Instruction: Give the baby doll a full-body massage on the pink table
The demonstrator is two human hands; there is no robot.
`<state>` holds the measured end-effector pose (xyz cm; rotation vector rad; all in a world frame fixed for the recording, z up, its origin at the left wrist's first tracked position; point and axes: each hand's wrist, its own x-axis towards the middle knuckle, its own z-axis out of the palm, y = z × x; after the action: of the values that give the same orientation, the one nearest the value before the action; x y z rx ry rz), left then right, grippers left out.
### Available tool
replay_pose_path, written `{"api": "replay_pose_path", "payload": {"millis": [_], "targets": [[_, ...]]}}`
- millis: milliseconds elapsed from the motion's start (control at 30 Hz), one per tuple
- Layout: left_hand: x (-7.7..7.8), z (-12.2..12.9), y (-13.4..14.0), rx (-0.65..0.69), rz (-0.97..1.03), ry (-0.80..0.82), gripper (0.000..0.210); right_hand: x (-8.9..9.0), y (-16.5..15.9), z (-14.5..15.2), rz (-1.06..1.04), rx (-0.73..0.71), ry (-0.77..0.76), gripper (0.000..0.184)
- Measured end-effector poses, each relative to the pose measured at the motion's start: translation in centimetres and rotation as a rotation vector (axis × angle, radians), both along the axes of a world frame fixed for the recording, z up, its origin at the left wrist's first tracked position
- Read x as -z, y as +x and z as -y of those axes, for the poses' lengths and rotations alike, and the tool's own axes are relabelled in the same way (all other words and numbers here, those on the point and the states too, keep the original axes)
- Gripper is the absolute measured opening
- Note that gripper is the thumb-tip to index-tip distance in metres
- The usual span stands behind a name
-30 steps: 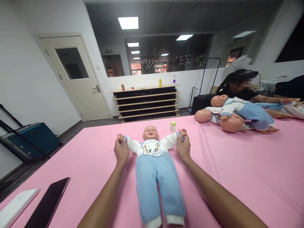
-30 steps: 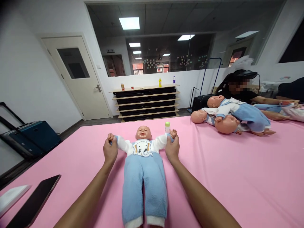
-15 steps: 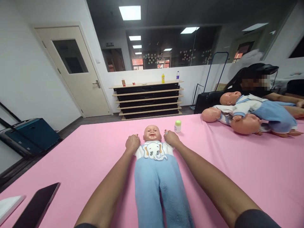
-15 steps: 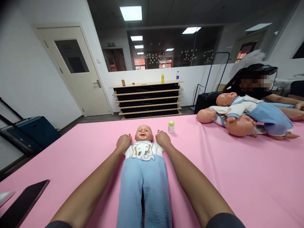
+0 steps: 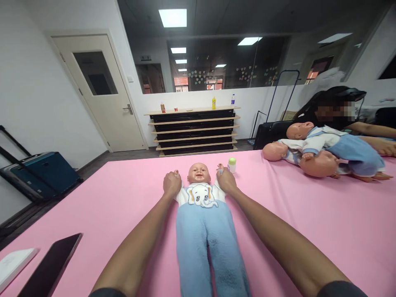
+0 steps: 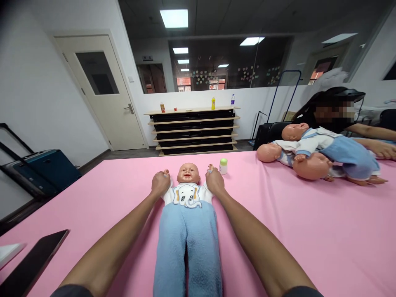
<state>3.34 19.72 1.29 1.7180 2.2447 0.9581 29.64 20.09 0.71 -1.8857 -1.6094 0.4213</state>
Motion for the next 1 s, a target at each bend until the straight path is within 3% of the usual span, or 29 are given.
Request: {"api": "replay_pose_path", "payload": {"millis": [133, 233, 333, 500, 633, 767, 867, 1000], "targets": [[-3.0, 3.4, -2.2, 0.017, 0.066, 0.126, 0.034, -1.9, 2.8, 4.2, -0.095, 0.0, 0.208, 0.041], [-3.8, 8.0, -3.8, 0.092, 0.124, 0.248, 0.038, -2.3, 5.5, 8.4, -0.203, -0.032, 0.324, 0.044], [-2.8, 13.2, -4.6, 0.138, 0.074, 0.229, 0.054, -1.4, 7.6, 12.7, -0.209, -0.068, 0.302, 0.043], [1.6, 18.8, -4.5, 0.259, -0.048, 0.131, 0.041, 2.0, 8.6, 17.4, -0.106, -0.088, 0.122, 0.029], [4.0, 20.3, -3.8, 0.263, -0.061, 0.026, 0.029, 4.4, 8.0, 18.5, 0.002, -0.138, 0.142, 0.026], [4.1, 20.7, -3.6, 0.231, -0.043, 0.007, 0.028, 4.8, 7.9, 18.8, 0.024, -0.141, 0.162, 0.027], [2.9, 20.3, -4.0, 0.192, -0.035, 0.068, 0.034, 3.2, 8.2, 18.6, -0.03, -0.107, 0.191, 0.031], [-0.7, 18.0, -4.6, 0.122, -0.008, 0.196, 0.051, -1.3, 8.2, 16.0, -0.122, -0.04, 0.308, 0.059]]}}
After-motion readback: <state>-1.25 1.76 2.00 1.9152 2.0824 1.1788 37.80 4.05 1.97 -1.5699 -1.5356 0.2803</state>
